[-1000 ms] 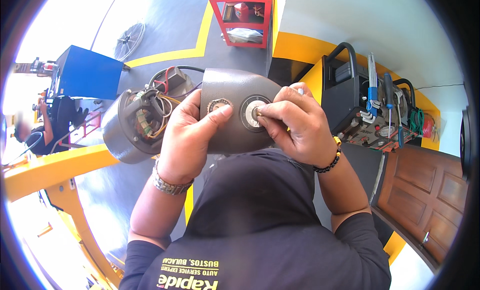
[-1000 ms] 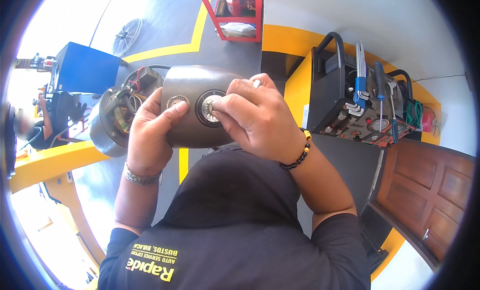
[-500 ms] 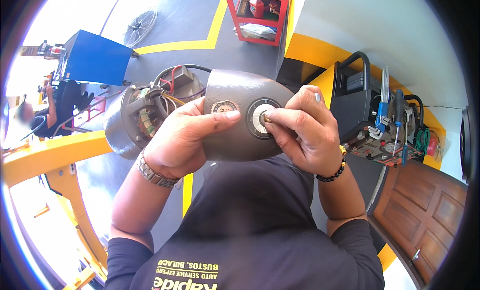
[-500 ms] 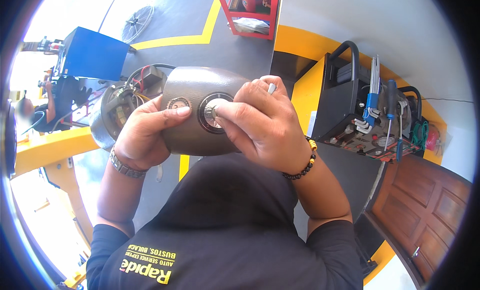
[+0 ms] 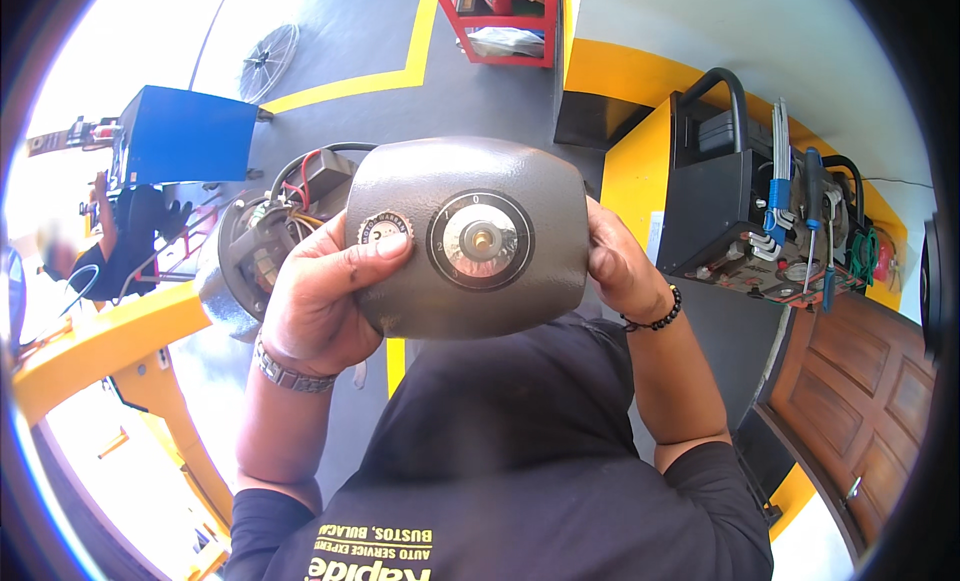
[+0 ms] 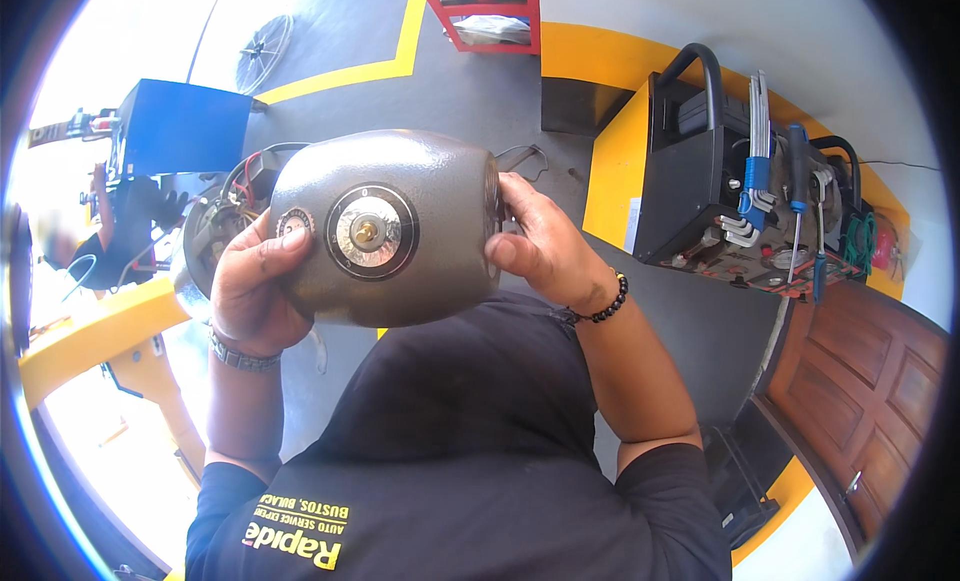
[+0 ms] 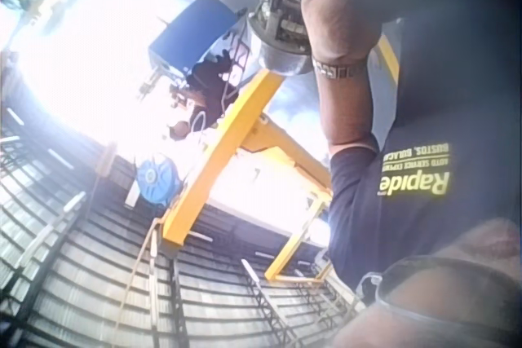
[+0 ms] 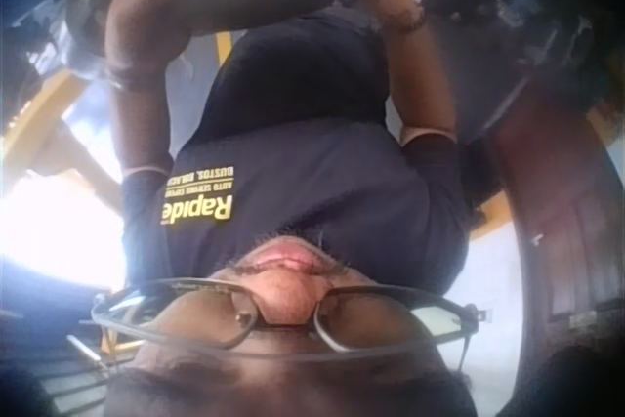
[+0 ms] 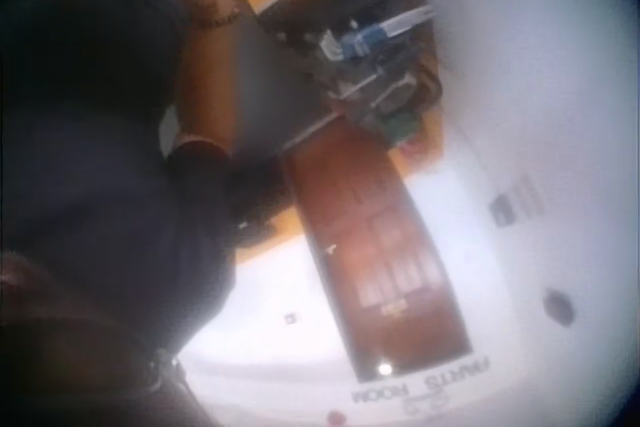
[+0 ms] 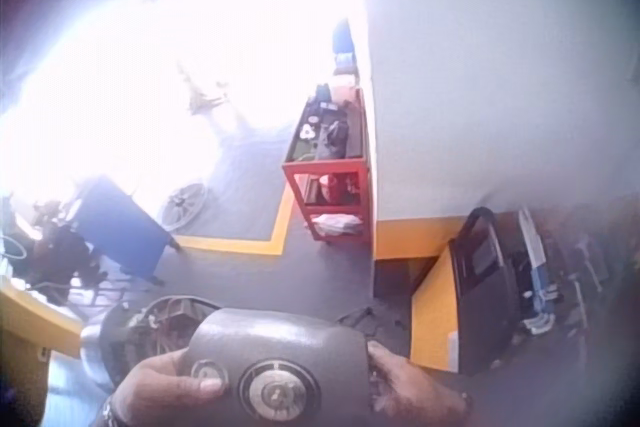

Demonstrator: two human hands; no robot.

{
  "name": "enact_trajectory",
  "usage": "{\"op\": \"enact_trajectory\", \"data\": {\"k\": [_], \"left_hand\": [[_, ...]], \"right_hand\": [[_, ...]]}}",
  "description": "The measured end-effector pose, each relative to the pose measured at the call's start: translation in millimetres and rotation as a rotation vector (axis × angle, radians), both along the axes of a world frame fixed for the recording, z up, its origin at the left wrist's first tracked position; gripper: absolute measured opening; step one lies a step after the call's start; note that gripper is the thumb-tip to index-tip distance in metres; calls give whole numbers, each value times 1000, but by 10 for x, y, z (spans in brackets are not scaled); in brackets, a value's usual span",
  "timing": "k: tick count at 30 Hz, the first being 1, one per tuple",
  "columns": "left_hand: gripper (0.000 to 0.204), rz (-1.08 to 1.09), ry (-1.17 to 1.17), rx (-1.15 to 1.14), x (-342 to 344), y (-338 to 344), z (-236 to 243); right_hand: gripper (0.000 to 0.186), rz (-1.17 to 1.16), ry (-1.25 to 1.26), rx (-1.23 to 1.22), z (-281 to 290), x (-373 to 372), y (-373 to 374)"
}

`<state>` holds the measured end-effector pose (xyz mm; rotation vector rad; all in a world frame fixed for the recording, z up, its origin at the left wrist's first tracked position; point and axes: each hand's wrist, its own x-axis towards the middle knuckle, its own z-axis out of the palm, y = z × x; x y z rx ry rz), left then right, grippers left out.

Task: The person disassembles a cylindrical electrical component, removes a dial and internal parts, and uses a screwdriver to adjust wiring and internal mechanisms. The person handles the component and its parts throughout the process.

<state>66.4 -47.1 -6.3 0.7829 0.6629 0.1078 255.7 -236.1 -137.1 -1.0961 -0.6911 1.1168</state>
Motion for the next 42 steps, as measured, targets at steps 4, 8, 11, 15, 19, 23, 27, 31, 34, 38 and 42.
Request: {"op": "enact_trajectory", "data": {"k": [4, 8, 11, 15, 19, 23, 27, 31, 34, 38, 42], "left_hand": [[60, 28, 4, -1, -5, -19, 11], [47, 37, -23, -73, 11, -45, 29], [47, 22, 7, -47, 16, -61, 61], [47, 1, 72, 12, 21, -95, 107], [47, -41, 83, 80, 27, -157, 146], [47, -66, 106, 215, 25, -202, 182], [50, -21, 50, 211, 9, -211, 203], [49, 61, -1, 256, -39, -226, 230], [47, 106, 5, 313, -84, -231, 258], [45, 166, -55, 358, -163, -232, 294], [51, 227, -147, 274, -279, -192, 323]], "right_hand": [[131, -30, 33, -32, 63, -32, -37], [132, -37, 5, -84, 119, 5, -72], [129, -12, -20, -87, 131, 13, -87], [123, -24, 5, -82, 100, -8, -75], [118, -63, 30, 18, 38, -53, -41], [115, -68, 186, 78, -5, -86, -57], [116, -69, 194, 101, -25, -45, -94], [124, -79, 185, 73, -50, -12, -151], [124, -38, 315, 31, -117, 22, -219], [122, -79, 402, 53, -316, 95, -282], [116, -54, 450, 75, -539, 178, -350]]}}
